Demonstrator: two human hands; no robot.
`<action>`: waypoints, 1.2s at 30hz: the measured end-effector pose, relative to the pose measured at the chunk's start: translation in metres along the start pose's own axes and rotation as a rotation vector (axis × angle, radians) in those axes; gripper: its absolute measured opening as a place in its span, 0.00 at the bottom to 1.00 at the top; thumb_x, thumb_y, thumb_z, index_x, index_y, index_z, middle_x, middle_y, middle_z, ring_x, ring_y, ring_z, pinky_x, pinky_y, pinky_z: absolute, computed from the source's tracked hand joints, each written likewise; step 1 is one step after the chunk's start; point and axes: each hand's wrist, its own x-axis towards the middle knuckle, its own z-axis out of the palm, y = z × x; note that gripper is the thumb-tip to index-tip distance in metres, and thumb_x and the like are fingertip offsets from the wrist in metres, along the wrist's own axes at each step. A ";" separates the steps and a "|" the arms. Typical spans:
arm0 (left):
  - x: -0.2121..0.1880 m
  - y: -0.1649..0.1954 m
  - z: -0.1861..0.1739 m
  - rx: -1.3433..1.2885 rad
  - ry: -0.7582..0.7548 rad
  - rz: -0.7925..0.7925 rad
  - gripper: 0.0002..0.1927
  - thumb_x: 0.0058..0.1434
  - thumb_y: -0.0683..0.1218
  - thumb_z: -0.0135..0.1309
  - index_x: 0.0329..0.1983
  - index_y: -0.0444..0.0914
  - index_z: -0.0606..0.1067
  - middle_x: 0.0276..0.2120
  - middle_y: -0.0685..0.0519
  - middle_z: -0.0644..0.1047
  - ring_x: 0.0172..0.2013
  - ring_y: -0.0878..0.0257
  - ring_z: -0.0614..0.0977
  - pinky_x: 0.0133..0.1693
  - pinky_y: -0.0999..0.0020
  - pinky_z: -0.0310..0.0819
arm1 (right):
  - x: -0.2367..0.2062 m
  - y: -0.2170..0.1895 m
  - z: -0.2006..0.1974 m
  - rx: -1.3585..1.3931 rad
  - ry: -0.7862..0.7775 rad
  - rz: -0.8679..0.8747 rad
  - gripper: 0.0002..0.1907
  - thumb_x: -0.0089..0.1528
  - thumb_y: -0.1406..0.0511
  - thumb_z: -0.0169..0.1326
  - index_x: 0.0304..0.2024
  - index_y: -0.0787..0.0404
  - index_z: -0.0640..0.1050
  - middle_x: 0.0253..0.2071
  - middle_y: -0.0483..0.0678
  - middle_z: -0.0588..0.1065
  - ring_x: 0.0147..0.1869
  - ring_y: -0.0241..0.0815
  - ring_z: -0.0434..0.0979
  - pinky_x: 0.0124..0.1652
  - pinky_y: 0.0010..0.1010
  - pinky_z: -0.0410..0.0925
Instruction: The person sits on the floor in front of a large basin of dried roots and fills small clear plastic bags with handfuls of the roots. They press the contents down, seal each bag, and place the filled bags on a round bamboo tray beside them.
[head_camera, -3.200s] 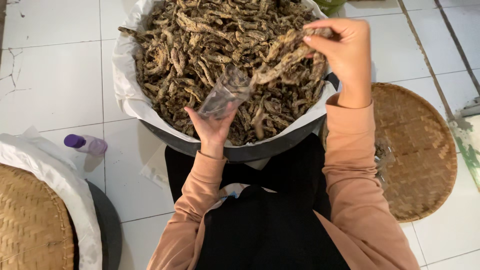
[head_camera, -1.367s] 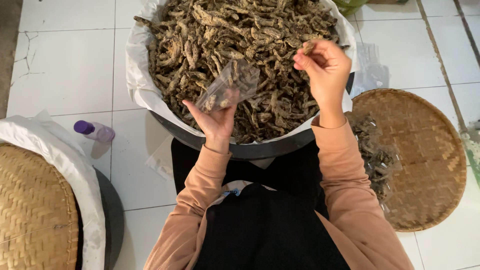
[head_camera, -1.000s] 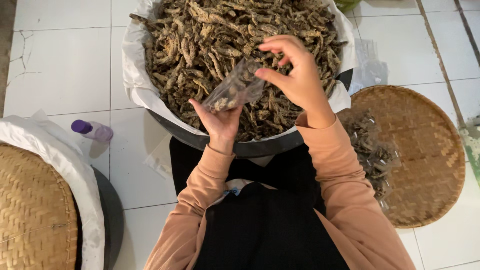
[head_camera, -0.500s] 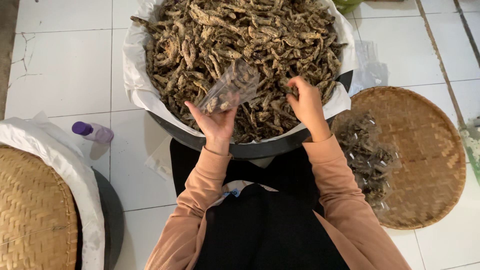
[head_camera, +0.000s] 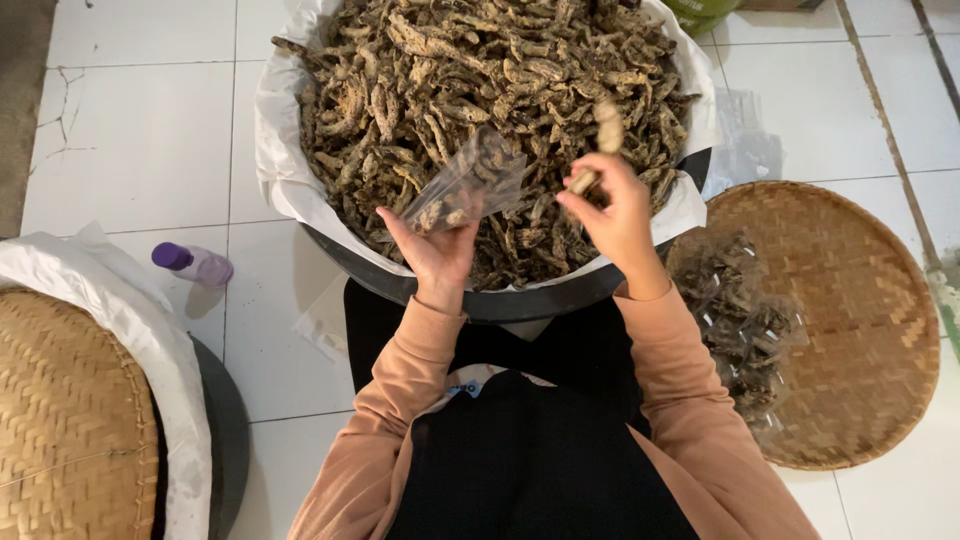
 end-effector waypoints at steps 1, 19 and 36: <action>0.000 -0.003 0.000 -0.019 -0.017 -0.017 0.48 0.60 0.77 0.44 0.64 0.33 0.64 0.58 0.39 0.71 0.52 0.47 0.77 0.65 0.38 0.65 | 0.006 -0.012 -0.003 0.227 0.107 -0.052 0.17 0.66 0.77 0.62 0.53 0.65 0.71 0.47 0.52 0.75 0.52 0.49 0.84 0.51 0.38 0.80; 0.005 -0.003 -0.001 0.067 -0.099 0.094 0.49 0.64 0.77 0.40 0.72 0.35 0.60 0.68 0.38 0.65 0.68 0.40 0.66 0.69 0.36 0.59 | 0.014 -0.069 0.021 -0.136 0.066 -0.128 0.27 0.63 0.66 0.69 0.61 0.62 0.72 0.61 0.49 0.70 0.50 0.42 0.75 0.48 0.33 0.71; 0.018 -0.001 -0.029 0.057 -0.260 0.122 0.26 0.80 0.57 0.31 0.69 0.37 0.65 0.65 0.46 0.70 0.64 0.48 0.72 0.67 0.47 0.67 | -0.039 -0.092 0.069 -0.423 0.097 -0.164 0.27 0.61 0.72 0.63 0.62 0.61 0.73 0.55 0.58 0.76 0.52 0.53 0.77 0.48 0.36 0.74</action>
